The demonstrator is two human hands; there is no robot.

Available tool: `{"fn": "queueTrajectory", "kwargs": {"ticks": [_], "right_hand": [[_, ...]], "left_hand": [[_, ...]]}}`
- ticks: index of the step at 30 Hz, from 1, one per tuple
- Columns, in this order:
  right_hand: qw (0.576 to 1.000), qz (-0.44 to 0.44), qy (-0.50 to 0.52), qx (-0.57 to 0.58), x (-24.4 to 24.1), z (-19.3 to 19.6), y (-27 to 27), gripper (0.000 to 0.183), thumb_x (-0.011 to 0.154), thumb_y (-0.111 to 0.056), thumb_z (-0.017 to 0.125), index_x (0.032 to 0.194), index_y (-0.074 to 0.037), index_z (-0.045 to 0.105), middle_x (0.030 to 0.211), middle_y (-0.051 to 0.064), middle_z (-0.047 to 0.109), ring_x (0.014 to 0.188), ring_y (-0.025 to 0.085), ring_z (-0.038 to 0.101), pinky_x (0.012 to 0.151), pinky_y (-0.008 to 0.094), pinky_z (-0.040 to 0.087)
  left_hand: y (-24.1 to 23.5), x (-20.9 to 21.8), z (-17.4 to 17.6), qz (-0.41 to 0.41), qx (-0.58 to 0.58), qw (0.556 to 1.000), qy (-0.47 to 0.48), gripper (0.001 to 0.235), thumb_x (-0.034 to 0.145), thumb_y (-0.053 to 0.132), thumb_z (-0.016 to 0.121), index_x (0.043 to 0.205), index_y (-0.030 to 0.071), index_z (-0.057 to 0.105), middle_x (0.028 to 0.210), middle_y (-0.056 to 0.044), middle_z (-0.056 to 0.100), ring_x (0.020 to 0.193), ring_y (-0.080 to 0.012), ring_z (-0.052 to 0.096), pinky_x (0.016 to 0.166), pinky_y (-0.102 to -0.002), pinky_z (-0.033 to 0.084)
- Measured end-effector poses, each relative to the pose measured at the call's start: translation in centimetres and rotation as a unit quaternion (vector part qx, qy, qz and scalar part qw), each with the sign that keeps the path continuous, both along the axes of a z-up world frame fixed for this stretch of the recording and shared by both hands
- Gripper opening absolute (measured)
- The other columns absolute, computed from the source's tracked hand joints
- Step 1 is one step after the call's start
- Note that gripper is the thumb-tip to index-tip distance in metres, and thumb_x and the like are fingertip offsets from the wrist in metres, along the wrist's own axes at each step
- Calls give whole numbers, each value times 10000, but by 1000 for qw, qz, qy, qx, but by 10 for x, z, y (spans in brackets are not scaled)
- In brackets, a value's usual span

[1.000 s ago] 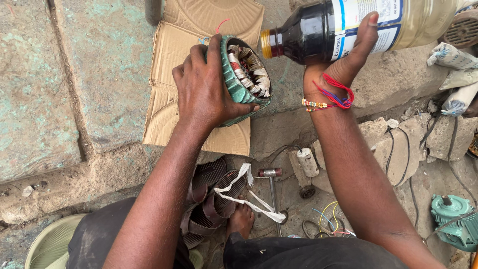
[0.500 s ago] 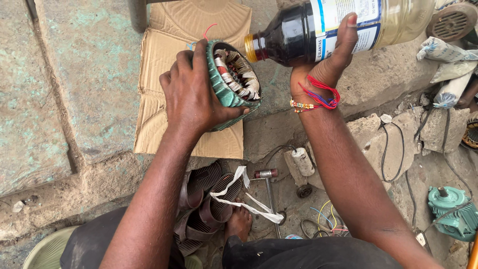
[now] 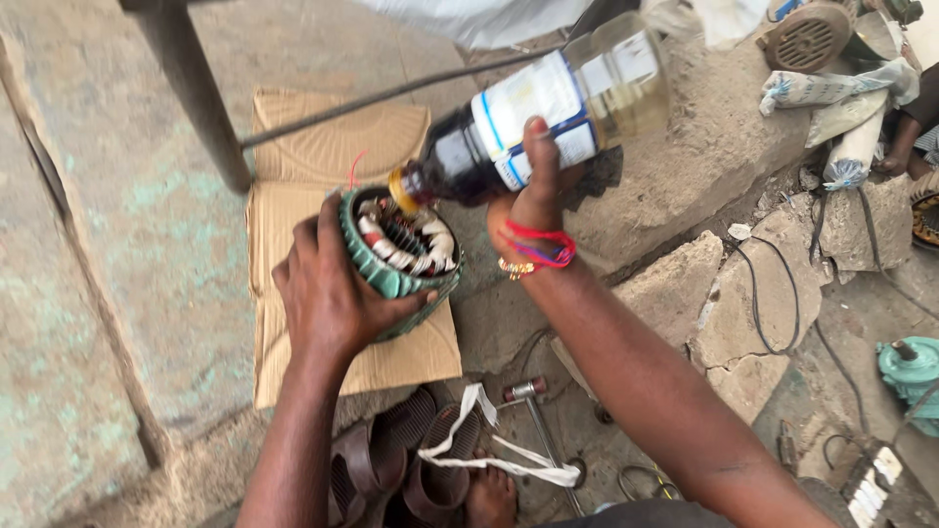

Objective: The person holds a cylindrical motor stator with copper windings and pours a yellow liquid from a plastic bottle into the center of the stator. The person rotates the stator to distribute the liquid and then places it on a piece of cardboard.

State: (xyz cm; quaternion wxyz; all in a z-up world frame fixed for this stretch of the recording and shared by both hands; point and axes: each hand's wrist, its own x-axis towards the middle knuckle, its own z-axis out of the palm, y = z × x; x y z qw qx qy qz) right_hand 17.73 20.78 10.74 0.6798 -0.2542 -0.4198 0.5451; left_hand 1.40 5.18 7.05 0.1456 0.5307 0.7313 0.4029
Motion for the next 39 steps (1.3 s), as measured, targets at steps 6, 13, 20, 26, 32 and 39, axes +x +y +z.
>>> {"fn": "queueTrajectory", "kwargs": {"ticks": [6,13,20,26,32,39], "right_hand": [[999,-25,-6,28,-9,6,-7,703,816,-345,842,1354,-26,521,1257,107,593,1185,259,612,1029,493,552],[999,-35,-13,29,-13,1,-6,683,817,-342,852,1323,-10,534,1220,90,584,1154,226,592,1012,474,544],[999,-35,-31,18,-5,-1,0,774,782,-382,847,1367,-43,471,1254,103,541,1228,241,577,1050,500,564],[998,-55,-26,28,4,2,7,781,804,-361,839,1398,-24,461,1283,134,547,1234,278,572,1073,494,540],[999,-30,-27,30,16,17,1,739,803,-309,823,1384,-5,481,1249,132,561,1206,293,586,1026,514,574],[997,-70,-38,4,13,24,1,777,781,-388,822,1383,-30,485,1263,109,557,1208,255,570,1033,525,536]], "left_hand": [[1,0,1,1,-8,1000,8,1407,352,514,1029,1506,50,370,1276,-204,541,1149,-400,580,963,-580,427],[2,-2,-2,-3,-9,1000,12,1415,356,548,1025,1502,34,371,1276,-210,535,1175,-393,566,965,-581,426],[3,-1,-5,-2,-29,999,21,1451,345,571,1031,1515,43,354,1270,-214,529,1156,-383,570,978,-597,413],[3,-1,-7,-1,-25,1000,16,1465,325,568,1034,1515,55,352,1273,-207,532,1171,-391,571,986,-595,414],[1,-1,-8,-1,-15,1000,14,1456,331,555,1039,1507,44,350,1287,-215,532,1176,-399,569,983,-597,416],[0,0,-5,-1,-17,1000,13,1452,339,548,1043,1515,65,342,1301,-210,536,1183,-395,574,988,-589,419]]}}
